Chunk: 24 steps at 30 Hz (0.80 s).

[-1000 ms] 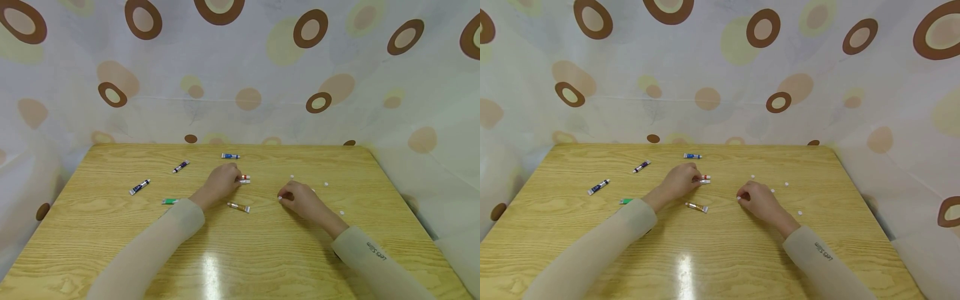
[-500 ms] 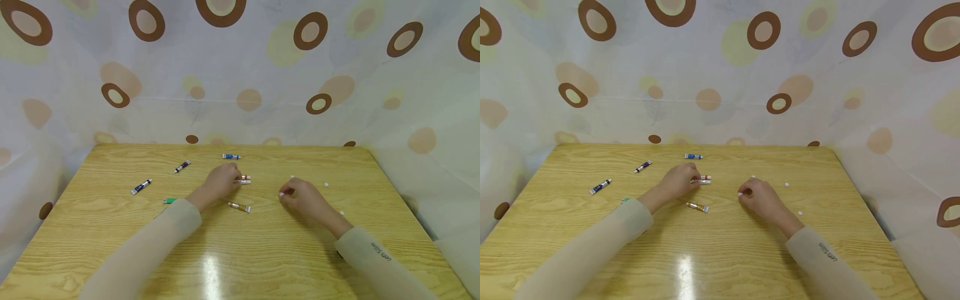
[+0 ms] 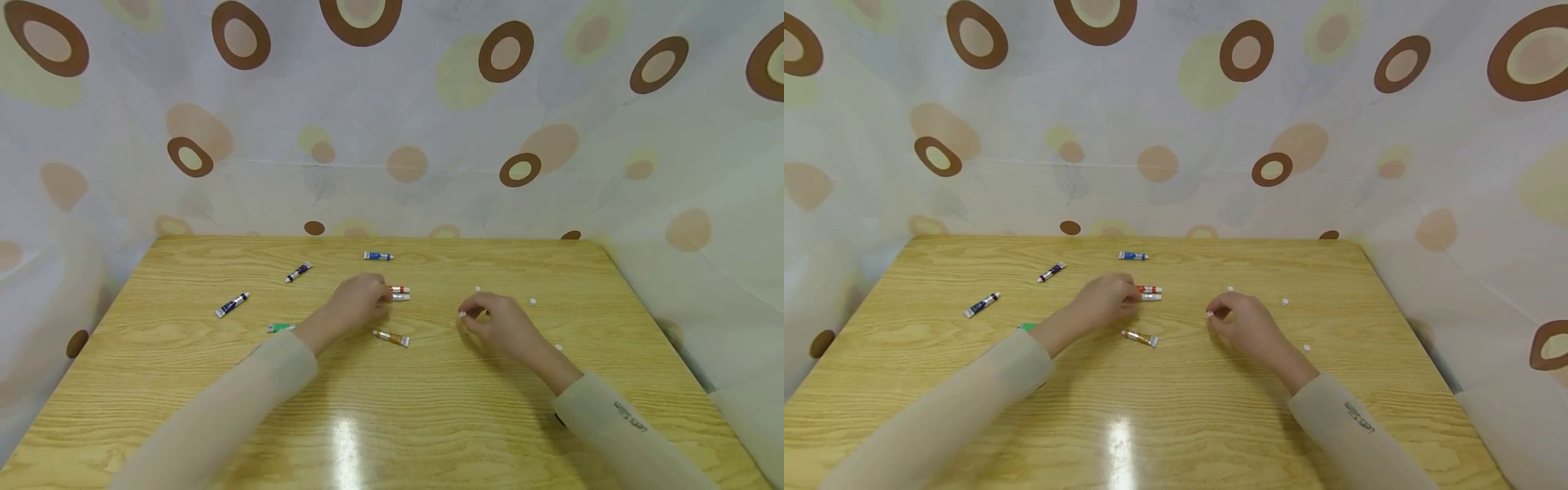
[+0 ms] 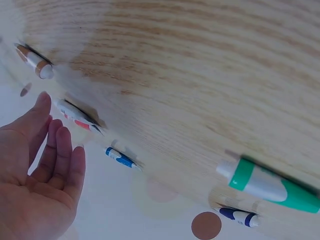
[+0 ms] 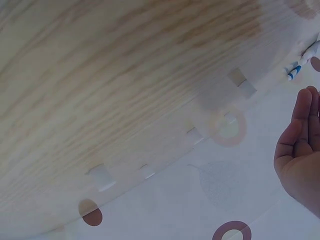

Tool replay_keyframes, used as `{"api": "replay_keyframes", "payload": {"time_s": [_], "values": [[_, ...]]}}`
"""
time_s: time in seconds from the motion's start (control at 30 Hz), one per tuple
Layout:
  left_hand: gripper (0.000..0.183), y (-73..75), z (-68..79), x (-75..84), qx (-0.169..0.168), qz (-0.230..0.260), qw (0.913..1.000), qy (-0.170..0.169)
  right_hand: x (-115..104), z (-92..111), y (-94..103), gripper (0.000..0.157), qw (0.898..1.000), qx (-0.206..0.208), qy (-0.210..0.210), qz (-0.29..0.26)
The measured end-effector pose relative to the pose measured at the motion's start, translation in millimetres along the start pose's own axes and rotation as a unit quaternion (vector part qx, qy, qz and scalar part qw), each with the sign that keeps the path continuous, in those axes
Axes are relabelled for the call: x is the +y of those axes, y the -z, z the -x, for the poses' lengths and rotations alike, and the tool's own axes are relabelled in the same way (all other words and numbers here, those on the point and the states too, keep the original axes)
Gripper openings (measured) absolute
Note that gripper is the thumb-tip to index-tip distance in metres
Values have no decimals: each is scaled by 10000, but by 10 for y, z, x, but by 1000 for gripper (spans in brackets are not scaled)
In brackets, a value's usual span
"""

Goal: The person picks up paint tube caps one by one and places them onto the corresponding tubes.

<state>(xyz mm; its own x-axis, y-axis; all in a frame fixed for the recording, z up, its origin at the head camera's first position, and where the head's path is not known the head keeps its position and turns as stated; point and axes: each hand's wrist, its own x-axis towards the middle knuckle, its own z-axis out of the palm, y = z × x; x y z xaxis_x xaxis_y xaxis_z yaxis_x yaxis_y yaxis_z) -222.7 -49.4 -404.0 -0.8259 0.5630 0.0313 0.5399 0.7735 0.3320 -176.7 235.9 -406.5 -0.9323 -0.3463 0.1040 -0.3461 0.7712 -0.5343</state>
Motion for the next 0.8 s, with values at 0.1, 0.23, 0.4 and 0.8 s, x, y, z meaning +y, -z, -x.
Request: {"api": "replay_keyframes", "payload": {"time_s": [0.1, 0.23, 0.4, 0.8], "values": [[12, 9, 39, 8, -91, 45, 9999, -55, -3, 11, -5, 11, 9999, 8, 92, -52], [14, 6, 88, 15, -189, 118, 9997, -123, 4, 26, -21, 10, 9998, 10, 210, -63], [17, -14, 135, 27, -398, 271, 9986, -228, 24, 41, -45, 10, 9993, 67, 362, -75], [17, -43, 202, 58, -704, 260, 9951, -650, 42, 72, -96, 11, 9977, 315, 582, -106]]}}
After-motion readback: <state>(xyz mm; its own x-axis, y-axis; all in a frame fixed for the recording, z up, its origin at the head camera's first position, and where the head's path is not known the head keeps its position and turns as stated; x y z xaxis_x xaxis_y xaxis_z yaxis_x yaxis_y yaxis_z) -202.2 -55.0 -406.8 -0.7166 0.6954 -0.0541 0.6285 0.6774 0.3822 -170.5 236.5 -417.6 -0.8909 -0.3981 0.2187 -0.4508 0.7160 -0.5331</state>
